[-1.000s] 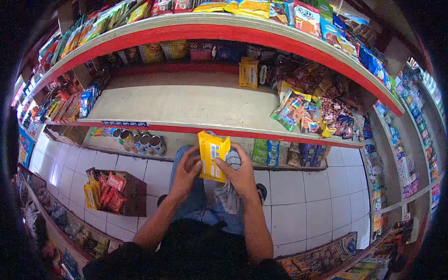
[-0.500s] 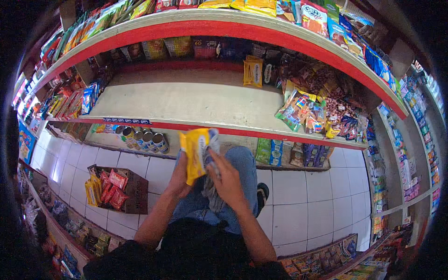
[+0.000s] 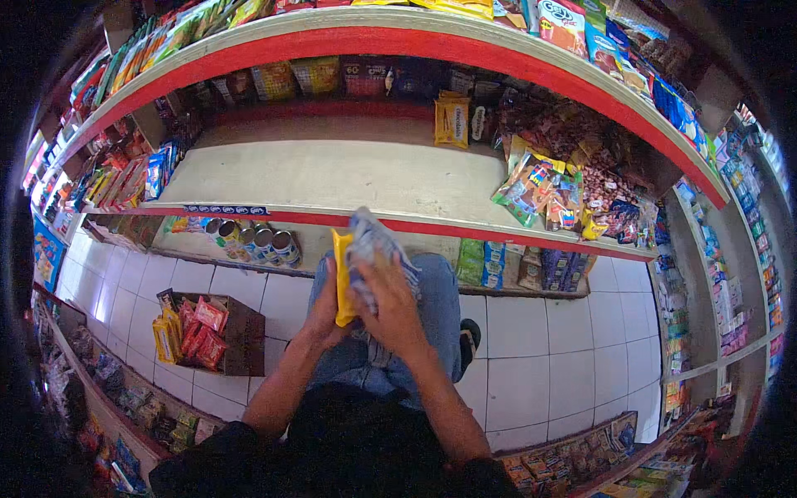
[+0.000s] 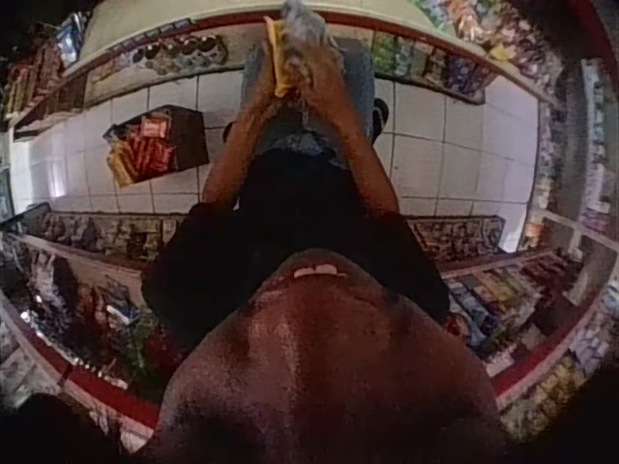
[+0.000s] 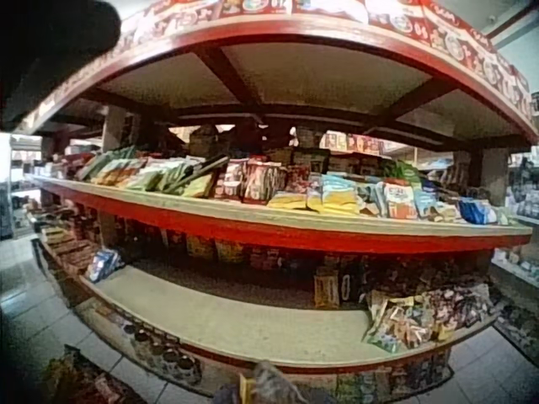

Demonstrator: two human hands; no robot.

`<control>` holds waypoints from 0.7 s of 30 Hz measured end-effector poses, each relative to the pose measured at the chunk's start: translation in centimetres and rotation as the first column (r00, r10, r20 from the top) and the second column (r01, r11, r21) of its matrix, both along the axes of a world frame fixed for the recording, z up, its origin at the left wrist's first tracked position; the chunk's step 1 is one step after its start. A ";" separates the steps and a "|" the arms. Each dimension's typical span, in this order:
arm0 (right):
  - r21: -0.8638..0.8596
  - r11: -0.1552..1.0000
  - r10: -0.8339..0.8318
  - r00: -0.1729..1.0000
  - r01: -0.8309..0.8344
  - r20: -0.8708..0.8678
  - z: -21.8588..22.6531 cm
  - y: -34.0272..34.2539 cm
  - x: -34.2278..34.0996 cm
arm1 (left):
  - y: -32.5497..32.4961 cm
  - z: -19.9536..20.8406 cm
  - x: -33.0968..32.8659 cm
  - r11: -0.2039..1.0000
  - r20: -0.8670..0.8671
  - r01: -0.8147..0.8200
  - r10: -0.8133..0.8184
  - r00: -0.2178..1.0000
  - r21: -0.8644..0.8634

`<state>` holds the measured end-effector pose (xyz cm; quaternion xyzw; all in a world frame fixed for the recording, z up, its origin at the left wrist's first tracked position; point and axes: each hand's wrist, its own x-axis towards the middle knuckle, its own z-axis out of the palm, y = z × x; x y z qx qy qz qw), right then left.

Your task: Cleaning and organizing snack packages on grocery store shelves using a cloth.

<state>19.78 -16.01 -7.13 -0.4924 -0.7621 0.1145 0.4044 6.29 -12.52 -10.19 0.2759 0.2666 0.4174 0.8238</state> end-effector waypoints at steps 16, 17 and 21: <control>-0.244 0.969 -0.003 0.992 -0.028 -0.129 -3.2 -2.7 2.2 | 2.5 -0.3 -1.7 0.977 0.354 -0.172 0.206 0.912 -0.125; -0.242 0.969 -0.090 0.980 0.045 -0.176 -2.7 -2.6 2.2 | 2.3 -0.3 -1.8 0.983 0.339 -0.134 0.170 0.925 -0.126; 0.057 0.998 0.010 1.000 -0.009 -0.009 -0.9 -2.2 0.6 | 1.4 -0.5 -1.0 0.972 0.213 -0.150 0.187 0.959 -0.180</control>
